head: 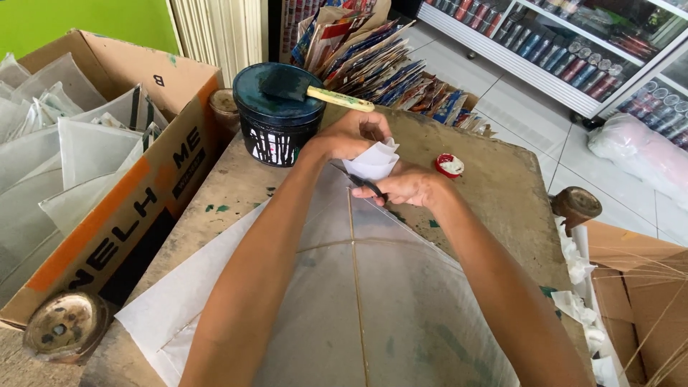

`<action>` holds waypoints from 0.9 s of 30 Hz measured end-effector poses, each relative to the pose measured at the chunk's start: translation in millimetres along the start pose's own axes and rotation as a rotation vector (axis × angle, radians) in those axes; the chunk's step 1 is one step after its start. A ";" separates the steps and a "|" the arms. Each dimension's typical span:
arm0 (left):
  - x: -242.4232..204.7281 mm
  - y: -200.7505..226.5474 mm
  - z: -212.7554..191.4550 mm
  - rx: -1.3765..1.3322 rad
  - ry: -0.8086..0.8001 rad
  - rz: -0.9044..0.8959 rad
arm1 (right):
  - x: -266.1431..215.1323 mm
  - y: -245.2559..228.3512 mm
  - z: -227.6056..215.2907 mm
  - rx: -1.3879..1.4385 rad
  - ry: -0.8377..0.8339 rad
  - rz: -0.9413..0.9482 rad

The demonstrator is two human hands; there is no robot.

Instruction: Trimming the excess paper from a kite frame using scissors to ensure a clean edge.

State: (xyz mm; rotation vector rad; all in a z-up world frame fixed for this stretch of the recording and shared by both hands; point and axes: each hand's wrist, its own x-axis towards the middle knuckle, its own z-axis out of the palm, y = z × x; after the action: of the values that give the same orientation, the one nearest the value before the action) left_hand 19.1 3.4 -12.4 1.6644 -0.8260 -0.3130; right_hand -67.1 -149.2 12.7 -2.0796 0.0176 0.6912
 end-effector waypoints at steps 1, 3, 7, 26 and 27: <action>-0.7 1.2 1.1 0.001 0.000 0.001 | -3.5 -2.5 -0.1 -0.001 0.001 -0.001; -3.0 3.3 2.8 -0.038 0.022 0.004 | -10.2 -7.7 0.7 0.042 -0.052 0.091; 1.5 -3.3 -1.1 -0.005 0.003 0.010 | -7.1 -12.1 2.9 0.028 -0.055 0.079; 23.9 -29.3 15.5 0.010 0.055 0.100 | -18.7 6.1 -16.4 -0.005 0.108 0.038; 27.8 -34.7 19.4 0.049 0.074 0.100 | -24.7 9.6 -21.2 -0.012 0.132 0.041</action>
State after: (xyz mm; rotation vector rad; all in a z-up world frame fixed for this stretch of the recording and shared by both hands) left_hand 39.2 -27.6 -43.8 1.6643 -0.8640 -0.1623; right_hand -80.6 -177.3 26.2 -2.1381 0.1311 0.5789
